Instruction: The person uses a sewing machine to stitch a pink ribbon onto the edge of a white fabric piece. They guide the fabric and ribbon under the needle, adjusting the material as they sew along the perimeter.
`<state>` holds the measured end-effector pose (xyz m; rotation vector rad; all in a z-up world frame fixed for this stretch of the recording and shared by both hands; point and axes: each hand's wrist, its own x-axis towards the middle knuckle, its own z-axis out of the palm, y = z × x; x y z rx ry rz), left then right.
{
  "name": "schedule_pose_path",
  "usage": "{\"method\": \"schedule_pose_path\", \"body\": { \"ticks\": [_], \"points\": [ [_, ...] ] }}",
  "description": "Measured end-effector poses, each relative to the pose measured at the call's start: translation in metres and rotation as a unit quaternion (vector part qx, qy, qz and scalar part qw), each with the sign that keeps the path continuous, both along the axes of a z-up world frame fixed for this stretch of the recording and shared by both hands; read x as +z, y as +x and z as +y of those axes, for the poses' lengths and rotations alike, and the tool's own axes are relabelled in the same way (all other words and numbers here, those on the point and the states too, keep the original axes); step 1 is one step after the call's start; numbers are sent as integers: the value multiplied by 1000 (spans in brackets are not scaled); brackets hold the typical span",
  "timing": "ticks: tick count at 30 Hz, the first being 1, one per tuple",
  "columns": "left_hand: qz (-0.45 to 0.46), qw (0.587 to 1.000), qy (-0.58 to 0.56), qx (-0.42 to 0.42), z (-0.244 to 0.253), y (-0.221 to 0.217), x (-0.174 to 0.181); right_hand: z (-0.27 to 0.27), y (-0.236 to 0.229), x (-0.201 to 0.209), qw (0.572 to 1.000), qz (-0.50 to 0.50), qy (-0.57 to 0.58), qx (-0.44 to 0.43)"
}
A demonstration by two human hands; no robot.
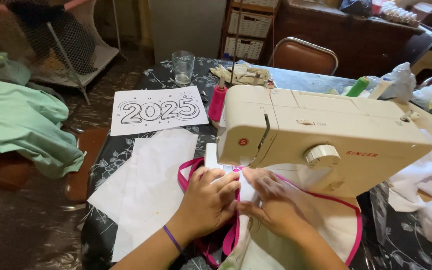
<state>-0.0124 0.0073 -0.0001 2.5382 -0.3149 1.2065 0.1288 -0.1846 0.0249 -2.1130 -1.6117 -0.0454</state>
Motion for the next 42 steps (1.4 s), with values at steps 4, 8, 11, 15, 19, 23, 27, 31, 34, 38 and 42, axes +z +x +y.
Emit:
{"method": "schedule_pose_path", "body": {
  "ticks": [4, 8, 11, 15, 19, 23, 27, 31, 34, 38, 42],
  "points": [
    [12, 1000, 8, 5, -1, 5, 4, 2, 12, -6, 999, -36, 25, 18],
    [23, 1000, 12, 16, -2, 10, 3, -1, 23, -18, 995, -80, 35, 43],
    [37, 999, 12, 22, -2, 12, -1, -2, 26, -18, 993, -97, 31, 52],
    [50, 998, 20, 34, -2, 14, -1, -4, 30, -36, 992, -117, 38, 29],
    [51, 998, 12, 26, -2, 16, 1, -3, 31, -29, 990, -132, 37, 38],
    [57, 998, 20, 33, -3, 16, -2, -11, 28, -39, 990, -140, 26, 8],
    [52, 998, 13, 36, -5, 16, -2, -18, 20, -47, 979, -188, 23, -73],
    [45, 998, 17, 37, -6, 16, -3, -19, 23, -70, 979, -180, -3, -98],
    [42, 999, 7, 34, -7, 16, -2, -18, 23, -67, 979, -190, 14, -76],
    [45, 998, 13, 37, -8, 14, 1, -18, 20, -62, 983, -164, -10, -81],
    [46, 998, 13, 36, -9, 14, 1, -18, 16, -50, 988, -136, -27, -75]
  ]
}}
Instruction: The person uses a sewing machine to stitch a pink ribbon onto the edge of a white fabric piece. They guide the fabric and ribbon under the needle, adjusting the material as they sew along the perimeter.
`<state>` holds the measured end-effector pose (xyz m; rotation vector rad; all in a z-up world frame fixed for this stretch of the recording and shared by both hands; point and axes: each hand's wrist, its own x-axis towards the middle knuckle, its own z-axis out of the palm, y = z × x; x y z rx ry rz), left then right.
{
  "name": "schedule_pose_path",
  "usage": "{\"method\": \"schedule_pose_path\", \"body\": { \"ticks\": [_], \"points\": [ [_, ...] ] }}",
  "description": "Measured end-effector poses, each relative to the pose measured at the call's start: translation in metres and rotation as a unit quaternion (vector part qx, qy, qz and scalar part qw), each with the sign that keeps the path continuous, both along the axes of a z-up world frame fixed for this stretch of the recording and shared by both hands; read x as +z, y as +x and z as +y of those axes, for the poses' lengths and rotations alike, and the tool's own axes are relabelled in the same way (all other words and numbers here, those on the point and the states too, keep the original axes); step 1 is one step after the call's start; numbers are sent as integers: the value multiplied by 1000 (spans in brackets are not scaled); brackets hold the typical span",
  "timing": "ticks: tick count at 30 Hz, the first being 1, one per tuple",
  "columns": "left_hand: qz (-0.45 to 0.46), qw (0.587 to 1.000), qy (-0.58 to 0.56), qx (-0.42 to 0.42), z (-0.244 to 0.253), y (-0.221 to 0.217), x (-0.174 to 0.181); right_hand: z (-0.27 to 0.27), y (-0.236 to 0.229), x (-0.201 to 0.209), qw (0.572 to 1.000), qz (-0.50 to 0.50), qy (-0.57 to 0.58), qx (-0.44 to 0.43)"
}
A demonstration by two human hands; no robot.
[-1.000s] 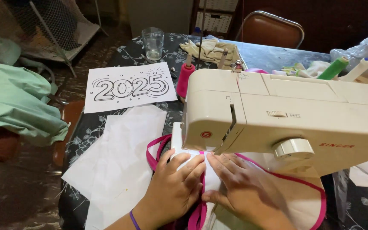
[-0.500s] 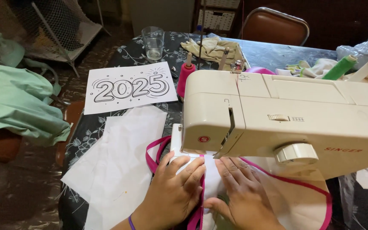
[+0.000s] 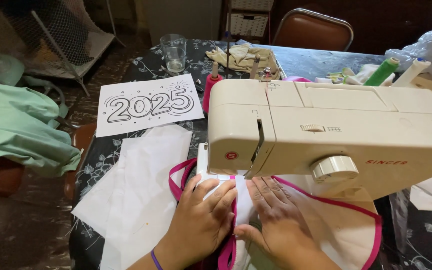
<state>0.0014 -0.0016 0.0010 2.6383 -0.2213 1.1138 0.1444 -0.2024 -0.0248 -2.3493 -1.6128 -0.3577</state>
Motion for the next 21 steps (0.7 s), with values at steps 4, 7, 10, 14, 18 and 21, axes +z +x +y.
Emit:
{"method": "schedule_pose_path", "body": {
  "ticks": [4, 7, 10, 14, 18, 21],
  "points": [
    [7, 1000, 0, 1, -1, -1, 0, -2, 2, -2, 1000, -20, -10, -1],
    [-4, 1000, -8, -6, -2, -1, 2, -1, 3, 0, 1000, -15, -3, 8],
    [4, 1000, 1, 2, -3, -1, 3, 1, 1, 5, 1000, 1, -12, 12],
    [-1, 1000, -7, 3, -3, -1, 0, 3, 2, 8, 1000, 20, -6, 22],
    [-3, 1000, -9, 2, -3, 0, 0, 5, 5, 6, 999, 24, -7, 24],
    [0, 1000, -14, 1, -4, 0, 2, 4, 5, 4, 999, 25, -27, 13]
  ]
}}
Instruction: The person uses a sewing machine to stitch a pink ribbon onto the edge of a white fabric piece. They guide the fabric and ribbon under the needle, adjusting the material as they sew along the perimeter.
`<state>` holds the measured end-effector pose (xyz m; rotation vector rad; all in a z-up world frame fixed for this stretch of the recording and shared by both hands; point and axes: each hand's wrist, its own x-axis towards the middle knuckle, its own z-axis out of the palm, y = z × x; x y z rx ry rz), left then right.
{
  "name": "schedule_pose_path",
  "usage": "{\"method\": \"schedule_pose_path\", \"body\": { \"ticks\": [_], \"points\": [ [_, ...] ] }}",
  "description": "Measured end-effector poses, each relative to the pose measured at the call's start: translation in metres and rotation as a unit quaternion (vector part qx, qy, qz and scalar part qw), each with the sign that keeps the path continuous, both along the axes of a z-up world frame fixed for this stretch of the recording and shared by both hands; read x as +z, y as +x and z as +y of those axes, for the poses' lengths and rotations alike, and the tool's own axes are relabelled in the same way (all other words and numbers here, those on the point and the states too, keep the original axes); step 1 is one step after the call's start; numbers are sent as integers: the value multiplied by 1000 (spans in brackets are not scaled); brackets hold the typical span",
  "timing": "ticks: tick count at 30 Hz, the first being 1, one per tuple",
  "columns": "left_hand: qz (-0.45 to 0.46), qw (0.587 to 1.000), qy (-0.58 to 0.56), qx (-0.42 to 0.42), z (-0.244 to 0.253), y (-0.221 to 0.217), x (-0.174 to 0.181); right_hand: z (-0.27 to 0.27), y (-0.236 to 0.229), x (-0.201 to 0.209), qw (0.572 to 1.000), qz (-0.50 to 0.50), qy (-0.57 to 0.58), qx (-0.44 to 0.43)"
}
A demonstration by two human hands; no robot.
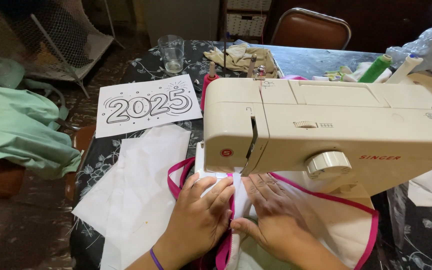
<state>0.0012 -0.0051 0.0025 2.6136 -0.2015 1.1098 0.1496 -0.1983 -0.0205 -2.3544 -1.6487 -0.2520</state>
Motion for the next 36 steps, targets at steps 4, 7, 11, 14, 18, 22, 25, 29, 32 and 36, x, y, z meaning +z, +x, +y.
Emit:
{"method": "schedule_pose_path", "body": {
  "ticks": [4, 7, 11, 14, 18, 22, 25, 29, 32, 36],
  "points": [
    [6, 1000, 3, 4, -1, -1, 3, 2, 0, 2, 1000, -3, 25, 5],
    [6, 1000, 1, 7, -1, -1, 2, 9, -1, 11, 1000, 12, 16, -10],
    [2, 1000, 5, 6, -1, -3, 1, 15, -4, 24, 999, 0, 21, -37],
    [2, 1000, 3, 1, -1, -3, 1, 17, -7, 35, 998, 2, -14, -57],
    [-6, 1000, 1, -3, -1, -4, 1, 18, -4, 26, 999, -2, 1, -39],
    [5, 1000, 5, -1, -1, -4, -1, 18, -5, 27, 999, -3, -4, -46],
    [-1, 1000, 3, -3, -1, -4, -1, 18, -4, 29, 997, 18, -39, -70],
    [-1, 1000, 11, 0, -1, -4, -1, 19, -3, 29, 998, 4, -16, -58],
    [-2, 1000, 8, 0, -1, -3, -1, 20, 0, 26, 998, -3, -16, -57],
    [-7, 1000, 8, -4, -1, -2, 1, 21, 0, 26, 997, 16, -38, -70]
  ]
}}
